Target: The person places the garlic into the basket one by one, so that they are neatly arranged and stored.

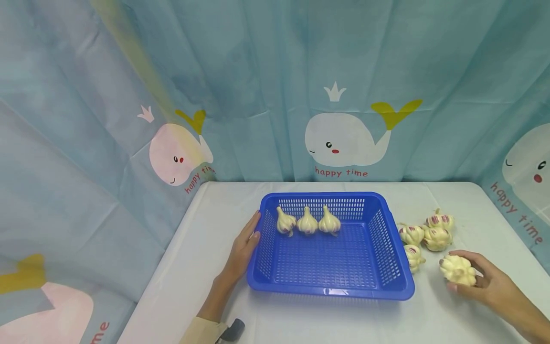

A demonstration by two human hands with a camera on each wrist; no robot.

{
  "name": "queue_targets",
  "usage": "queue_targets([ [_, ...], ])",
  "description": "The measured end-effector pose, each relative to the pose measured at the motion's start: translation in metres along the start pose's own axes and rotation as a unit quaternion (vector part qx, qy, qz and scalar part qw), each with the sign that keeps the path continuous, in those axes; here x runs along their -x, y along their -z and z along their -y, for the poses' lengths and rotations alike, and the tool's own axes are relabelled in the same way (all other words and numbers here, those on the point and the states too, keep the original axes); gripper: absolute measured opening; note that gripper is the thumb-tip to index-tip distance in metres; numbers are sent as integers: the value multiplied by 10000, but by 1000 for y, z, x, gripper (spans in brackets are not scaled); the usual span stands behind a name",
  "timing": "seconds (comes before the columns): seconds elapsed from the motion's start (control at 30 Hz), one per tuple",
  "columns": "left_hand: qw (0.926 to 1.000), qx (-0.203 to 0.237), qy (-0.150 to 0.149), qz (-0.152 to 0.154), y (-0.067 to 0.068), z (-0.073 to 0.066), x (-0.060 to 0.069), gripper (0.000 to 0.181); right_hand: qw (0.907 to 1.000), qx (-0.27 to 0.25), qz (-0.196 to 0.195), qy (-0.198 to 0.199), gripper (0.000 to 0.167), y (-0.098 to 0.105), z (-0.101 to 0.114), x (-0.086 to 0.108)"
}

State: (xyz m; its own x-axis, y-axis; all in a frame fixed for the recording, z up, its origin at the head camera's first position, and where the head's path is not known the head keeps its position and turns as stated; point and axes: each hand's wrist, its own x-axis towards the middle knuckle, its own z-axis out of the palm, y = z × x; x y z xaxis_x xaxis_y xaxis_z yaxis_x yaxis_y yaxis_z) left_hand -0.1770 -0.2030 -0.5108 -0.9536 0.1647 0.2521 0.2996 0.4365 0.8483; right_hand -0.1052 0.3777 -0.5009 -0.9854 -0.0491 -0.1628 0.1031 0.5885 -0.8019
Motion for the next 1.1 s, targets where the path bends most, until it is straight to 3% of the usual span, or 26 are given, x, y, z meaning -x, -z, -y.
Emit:
queue_targets([
  [0.37,10000,-28,11,-24,0,1,0,57,10000,-54,4,20,81,3,6,1],
  [0.6,10000,6,36,-37,0,-1,0,57,9962,-705,-215,471,83,-2,9,-2],
  [0.8,10000,18,35,-30,0,-2,0,57,9978,-12,-494,436,77,-2,8,-4],
  [1.1,10000,-7,36,-40,0,-2,1,57,9953,4,-789,568,80,0,16,-6],
])
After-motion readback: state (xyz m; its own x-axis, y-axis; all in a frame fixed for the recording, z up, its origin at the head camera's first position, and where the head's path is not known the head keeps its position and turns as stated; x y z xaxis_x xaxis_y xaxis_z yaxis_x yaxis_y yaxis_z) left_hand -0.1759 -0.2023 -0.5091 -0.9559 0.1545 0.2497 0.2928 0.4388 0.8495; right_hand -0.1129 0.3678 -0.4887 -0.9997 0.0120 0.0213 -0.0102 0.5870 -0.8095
